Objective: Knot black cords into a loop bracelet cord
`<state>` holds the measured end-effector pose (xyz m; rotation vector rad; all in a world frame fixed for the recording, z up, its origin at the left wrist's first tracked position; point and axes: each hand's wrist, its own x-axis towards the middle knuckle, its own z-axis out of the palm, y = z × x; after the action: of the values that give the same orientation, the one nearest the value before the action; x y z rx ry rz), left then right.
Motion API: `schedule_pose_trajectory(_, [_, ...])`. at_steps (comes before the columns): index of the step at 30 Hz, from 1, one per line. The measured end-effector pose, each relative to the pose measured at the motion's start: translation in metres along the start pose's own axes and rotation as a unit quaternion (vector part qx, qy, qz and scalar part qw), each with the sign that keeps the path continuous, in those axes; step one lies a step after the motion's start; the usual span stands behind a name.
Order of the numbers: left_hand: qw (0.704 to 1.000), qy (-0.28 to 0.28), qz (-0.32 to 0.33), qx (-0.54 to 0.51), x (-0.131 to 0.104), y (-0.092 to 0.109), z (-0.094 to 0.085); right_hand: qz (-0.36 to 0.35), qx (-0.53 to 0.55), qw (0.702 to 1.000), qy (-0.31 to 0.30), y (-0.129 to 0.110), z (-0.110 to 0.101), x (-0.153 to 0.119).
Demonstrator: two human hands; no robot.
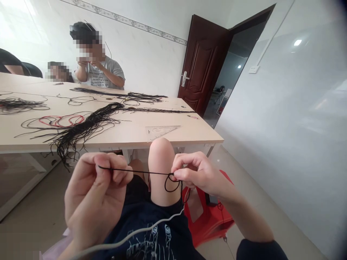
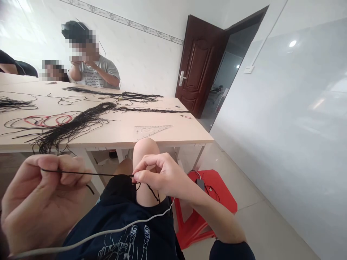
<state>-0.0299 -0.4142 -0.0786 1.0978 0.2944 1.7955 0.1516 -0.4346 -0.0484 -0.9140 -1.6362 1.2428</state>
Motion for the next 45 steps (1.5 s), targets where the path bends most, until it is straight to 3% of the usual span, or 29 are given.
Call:
schedule_pose_trajectory(5, [0.994, 0.005, -0.104, -0.011, 0.016, 0.015, 0.008, 0.029, 0.013, 0.998, -0.049, -0.001, 0.0, -0.001])
schedule_pose_trajectory(12, [0.997, -0.046, -0.032, -0.059, 0.033, 0.02, 0.002, 0.041, -0.018, 0.996, -0.074, 0.0, -0.001, -0.001])
schedule_pose_trajectory(16, [0.997, -0.042, -0.003, -0.067, 0.048, 0.02, 0.0, 0.045, -0.03, 0.995, -0.088, -0.001, -0.001, -0.003])
schedule_pose_trajectory(24, [0.997, -0.006, 0.06, 0.038, 0.085, 0.006, -0.001, 0.026, -0.035, 0.995, -0.089, -0.001, 0.0, -0.003])
schedule_pose_trajectory(29, [0.995, -0.016, 0.029, 0.095, 0.097, -0.001, -0.006, 0.02, -0.026, 0.996, -0.086, -0.001, -0.001, -0.001])
schedule_pose_trajectory(34, [0.969, -0.057, -0.027, 0.239, 0.113, -0.018, -0.023, 0.014, -0.002, 0.998, -0.067, 0.001, -0.002, -0.001])
schedule_pose_trajectory(36, [0.952, -0.085, -0.051, 0.288, 0.108, -0.023, -0.031, 0.036, 0.044, 0.998, -0.036, 0.004, -0.001, 0.001])
schedule_pose_trajectory(38, [0.94, -0.08, -0.034, 0.331, 0.089, -0.025, -0.034, 0.056, 0.092, 0.994, 0.004, 0.008, -0.001, 0.003])
schedule_pose_trajectory(40, [0.933, -0.034, 0.052, 0.355, 0.058, -0.022, -0.032, 0.055, 0.104, 0.992, 0.039, 0.012, 0.0, 0.007])
schedule_pose_trajectory(41, [0.911, -0.018, 0.144, 0.386, 0.041, -0.02, -0.029, 0.047, 0.096, 0.993, 0.051, 0.013, 0.001, 0.009])
schedule_pose_trajectory(44, [0.846, -0.069, 0.318, 0.422, -0.003, -0.018, -0.014, 0.005, 0.055, 0.996, 0.075, 0.016, 0.004, 0.014])
schedule_pose_trajectory(45, [0.835, -0.081, 0.316, 0.444, -0.011, -0.019, -0.009, -0.016, 0.043, 0.996, 0.081, 0.016, 0.006, 0.016])
